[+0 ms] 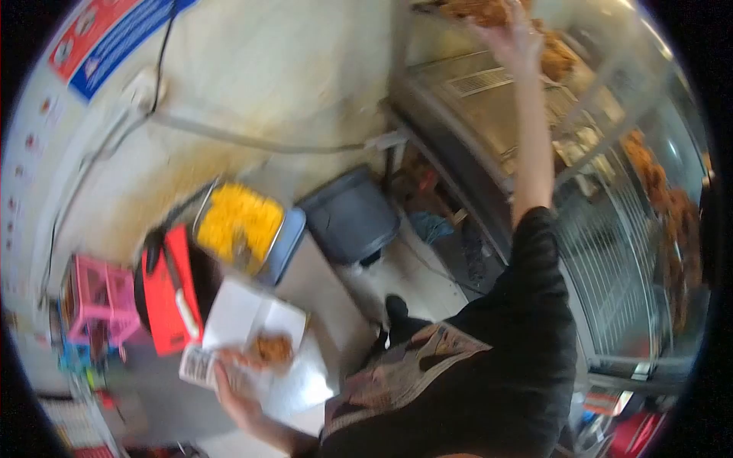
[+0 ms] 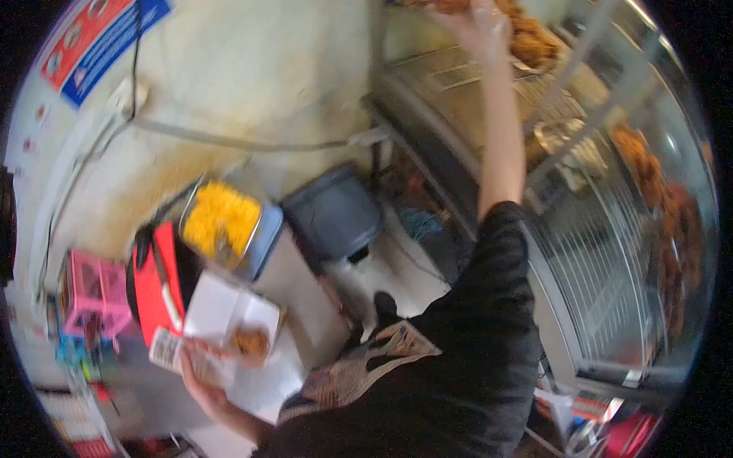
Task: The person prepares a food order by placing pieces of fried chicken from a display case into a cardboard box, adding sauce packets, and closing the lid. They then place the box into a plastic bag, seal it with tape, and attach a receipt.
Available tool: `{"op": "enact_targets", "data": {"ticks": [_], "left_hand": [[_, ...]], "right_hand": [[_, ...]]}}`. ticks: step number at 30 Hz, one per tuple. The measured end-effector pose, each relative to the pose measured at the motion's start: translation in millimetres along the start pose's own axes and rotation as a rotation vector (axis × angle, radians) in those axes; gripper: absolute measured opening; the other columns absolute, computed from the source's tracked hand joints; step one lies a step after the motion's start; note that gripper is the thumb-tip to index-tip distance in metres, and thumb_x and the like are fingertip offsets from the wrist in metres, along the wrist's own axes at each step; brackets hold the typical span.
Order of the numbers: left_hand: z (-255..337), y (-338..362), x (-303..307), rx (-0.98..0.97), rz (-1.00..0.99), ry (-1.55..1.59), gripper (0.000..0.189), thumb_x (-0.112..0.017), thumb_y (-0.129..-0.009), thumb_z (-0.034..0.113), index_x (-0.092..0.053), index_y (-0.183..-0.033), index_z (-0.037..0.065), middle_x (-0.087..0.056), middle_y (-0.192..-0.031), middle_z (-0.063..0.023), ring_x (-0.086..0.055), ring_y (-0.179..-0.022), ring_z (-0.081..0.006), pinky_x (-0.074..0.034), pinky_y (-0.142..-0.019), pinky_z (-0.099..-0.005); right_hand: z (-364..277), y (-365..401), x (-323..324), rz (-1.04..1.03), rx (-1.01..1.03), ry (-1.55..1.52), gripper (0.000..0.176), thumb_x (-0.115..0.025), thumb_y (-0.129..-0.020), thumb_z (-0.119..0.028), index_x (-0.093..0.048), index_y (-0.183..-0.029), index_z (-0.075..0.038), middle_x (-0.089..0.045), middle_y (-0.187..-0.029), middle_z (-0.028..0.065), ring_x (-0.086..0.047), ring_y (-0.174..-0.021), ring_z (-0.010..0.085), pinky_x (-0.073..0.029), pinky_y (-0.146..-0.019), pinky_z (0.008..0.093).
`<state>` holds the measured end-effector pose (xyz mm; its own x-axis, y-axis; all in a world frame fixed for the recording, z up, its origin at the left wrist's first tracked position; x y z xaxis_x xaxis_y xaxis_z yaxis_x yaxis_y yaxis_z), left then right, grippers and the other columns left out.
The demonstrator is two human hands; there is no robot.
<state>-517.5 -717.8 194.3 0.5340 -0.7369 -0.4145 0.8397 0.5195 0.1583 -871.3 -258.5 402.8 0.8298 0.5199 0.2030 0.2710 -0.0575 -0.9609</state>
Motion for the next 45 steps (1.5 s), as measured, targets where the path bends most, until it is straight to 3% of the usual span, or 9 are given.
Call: {"op": "enact_targets", "data": {"ticks": [1,3,11,13,18,32,36,41,45], "left_hand": [[-8,1,19,0.054,0.128,0.046,0.026,-0.039,-0.093,0.028,-0.047,-0.104,0.007,-0.049,-0.08,-0.0051,-0.049,-0.068,-0.0174,-0.043,-0.065,-0.0327],[-7,2,24,0.058,0.063,0.206,0.026,-0.039,-0.092,0.03,-0.047,-0.101,0.007,-0.05,-0.081,-0.0051,-0.05,-0.069,-0.0187,-0.043,-0.065,-0.0333],[20,19,27,-0.181,-0.1,0.196,0.032,-0.033,-0.094,0.035,-0.044,-0.097,0.005,-0.051,-0.082,-0.0093,-0.055,-0.071,-0.0217,-0.047,-0.064,-0.0351],[23,28,44,-0.188,-0.04,0.173,0.033,-0.032,-0.094,0.037,-0.043,-0.097,0.006,-0.049,-0.081,-0.0088,-0.055,-0.069,-0.0213,-0.046,-0.063,-0.0355],[19,47,74,-0.149,-0.013,0.422,0.043,-0.031,-0.092,0.046,-0.043,-0.099,0.006,-0.047,-0.081,-0.0078,-0.053,-0.069,-0.0215,-0.046,-0.063,-0.0376],[3,24,85,-0.06,-0.097,0.619,0.063,-0.022,-0.088,0.059,-0.047,-0.102,0.003,-0.055,-0.085,-0.0116,-0.06,-0.071,-0.0229,-0.053,-0.062,-0.0381],[1,17,79,-0.043,-0.103,0.59,0.062,-0.023,-0.089,0.058,-0.047,-0.102,0.003,-0.055,-0.085,-0.012,-0.06,-0.072,-0.0233,-0.053,-0.063,-0.0387],[0,5,68,-0.026,-0.171,0.569,0.061,-0.024,-0.089,0.057,-0.047,-0.103,0.002,-0.056,-0.087,-0.0126,-0.061,-0.074,-0.0247,-0.053,-0.065,-0.04],[2,-9,53,-0.008,-0.235,0.578,0.057,-0.027,-0.09,0.053,-0.046,-0.105,0.001,-0.056,-0.089,-0.013,-0.061,-0.076,-0.0258,-0.053,-0.069,-0.0415]], "right_hand": [[-24,12,-8,-0.1,0.188,-0.15,0.04,-0.064,-0.073,-0.009,-0.051,-0.111,-0.005,-0.055,-0.113,0.012,-0.053,-0.105,0.0218,-0.045,-0.085,0.035],[-53,47,-37,-0.407,-0.719,-0.937,0.049,-0.052,-0.084,-0.034,-0.045,-0.124,-0.006,-0.051,-0.114,0.014,-0.05,-0.108,0.0252,-0.045,-0.088,0.0399],[-333,314,-42,-1.67,-0.793,-1.506,0.052,-0.06,-0.078,-0.033,-0.045,-0.119,-0.006,-0.058,-0.101,0.0114,-0.058,-0.093,0.0209,-0.047,-0.08,0.033],[-383,361,-61,-1.424,-0.164,-1.332,0.049,-0.061,-0.077,-0.032,-0.047,-0.114,-0.005,-0.058,-0.099,0.0147,-0.057,-0.096,0.0254,-0.046,-0.08,0.0331],[-431,438,-101,-1.78,0.058,-0.681,0.049,-0.064,-0.074,-0.029,-0.048,-0.112,-0.004,-0.056,-0.101,0.0209,-0.055,-0.097,0.0309,-0.044,-0.083,0.0377],[-392,508,-125,-1.726,-0.845,-1.161,0.055,-0.066,-0.073,-0.042,-0.056,-0.101,0.005,-0.06,-0.095,0.0158,-0.057,-0.077,0.0185,-0.047,-0.066,0.0301],[-399,492,-119,-1.694,-0.749,-1.026,0.055,-0.065,-0.074,-0.039,-0.055,-0.104,0.006,-0.061,-0.096,0.0192,-0.06,-0.079,0.0238,-0.047,-0.069,0.032],[-397,382,-56,-1.386,0.064,-0.789,0.046,-0.065,-0.077,-0.031,-0.055,-0.107,0.002,-0.063,-0.094,0.0146,-0.061,-0.085,0.0247,-0.045,-0.079,0.0319],[-316,334,-37,-1.307,-0.313,-1.101,0.023,-0.06,-0.081,-0.019,-0.063,-0.093,0.0,-0.064,-0.081,0.0115,-0.06,-0.07,0.0209,-0.047,-0.066,0.0303]]}}
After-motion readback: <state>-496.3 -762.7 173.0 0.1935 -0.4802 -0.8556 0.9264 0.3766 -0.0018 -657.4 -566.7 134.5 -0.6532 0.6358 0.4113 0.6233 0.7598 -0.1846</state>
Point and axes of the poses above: each hand's wrist, its own y-axis away from the middle knuckle, its own x-axis out of the back of the hand, z = x × y, the point moved 6 cm from there along -y, towards the middle knuckle
